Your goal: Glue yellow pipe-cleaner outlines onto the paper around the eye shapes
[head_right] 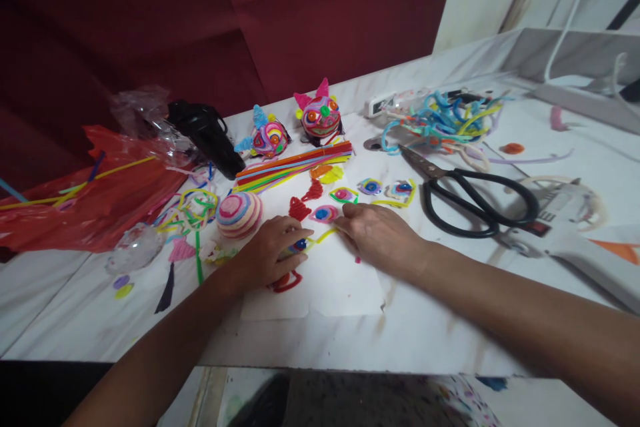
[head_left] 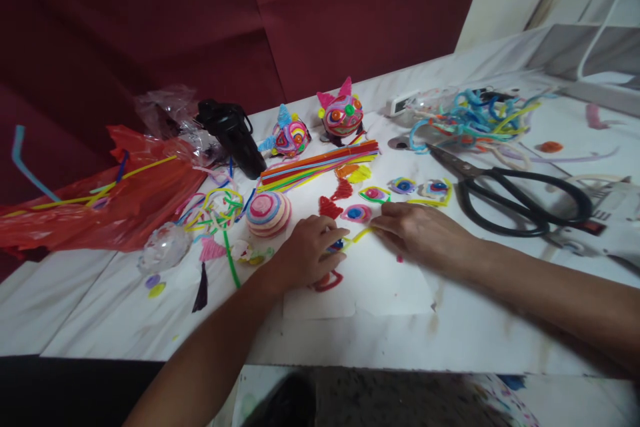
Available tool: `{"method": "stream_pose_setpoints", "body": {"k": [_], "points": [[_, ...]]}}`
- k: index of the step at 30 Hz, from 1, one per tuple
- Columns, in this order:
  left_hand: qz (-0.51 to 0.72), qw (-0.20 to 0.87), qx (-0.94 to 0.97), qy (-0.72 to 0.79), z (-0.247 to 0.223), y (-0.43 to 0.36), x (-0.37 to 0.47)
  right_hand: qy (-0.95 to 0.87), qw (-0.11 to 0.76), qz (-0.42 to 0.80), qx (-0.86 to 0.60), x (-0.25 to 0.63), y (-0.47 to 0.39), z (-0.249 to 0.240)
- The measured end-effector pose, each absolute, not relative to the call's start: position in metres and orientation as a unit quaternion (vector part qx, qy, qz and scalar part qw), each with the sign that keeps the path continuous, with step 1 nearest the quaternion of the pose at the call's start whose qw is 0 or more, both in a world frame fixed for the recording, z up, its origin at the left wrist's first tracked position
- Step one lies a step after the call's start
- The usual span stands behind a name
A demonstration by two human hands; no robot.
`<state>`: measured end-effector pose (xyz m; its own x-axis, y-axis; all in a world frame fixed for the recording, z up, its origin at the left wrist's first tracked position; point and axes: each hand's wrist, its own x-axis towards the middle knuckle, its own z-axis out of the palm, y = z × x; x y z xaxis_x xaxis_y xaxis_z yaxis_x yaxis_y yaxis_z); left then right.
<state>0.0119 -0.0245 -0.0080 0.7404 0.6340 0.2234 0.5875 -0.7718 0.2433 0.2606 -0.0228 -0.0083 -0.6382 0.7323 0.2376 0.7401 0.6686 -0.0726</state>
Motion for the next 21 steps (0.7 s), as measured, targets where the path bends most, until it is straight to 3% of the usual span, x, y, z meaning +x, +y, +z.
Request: {"method": "stream_pose_setpoints", "body": {"k": [11, 21], "points": [[0.127, 0.099, 0.925, 0.346, -0.0019, -0.0281, 0.0125, -0.894, 0.098, -0.008, -0.437, 0.2546, -0.0219, -0.0072], [0.129, 0.102, 0.923, 0.348, -0.0042, -0.0253, 0.011, -0.906, 0.134, 0.007, -0.401, 0.2608, -0.0205, -0.0093]]}}
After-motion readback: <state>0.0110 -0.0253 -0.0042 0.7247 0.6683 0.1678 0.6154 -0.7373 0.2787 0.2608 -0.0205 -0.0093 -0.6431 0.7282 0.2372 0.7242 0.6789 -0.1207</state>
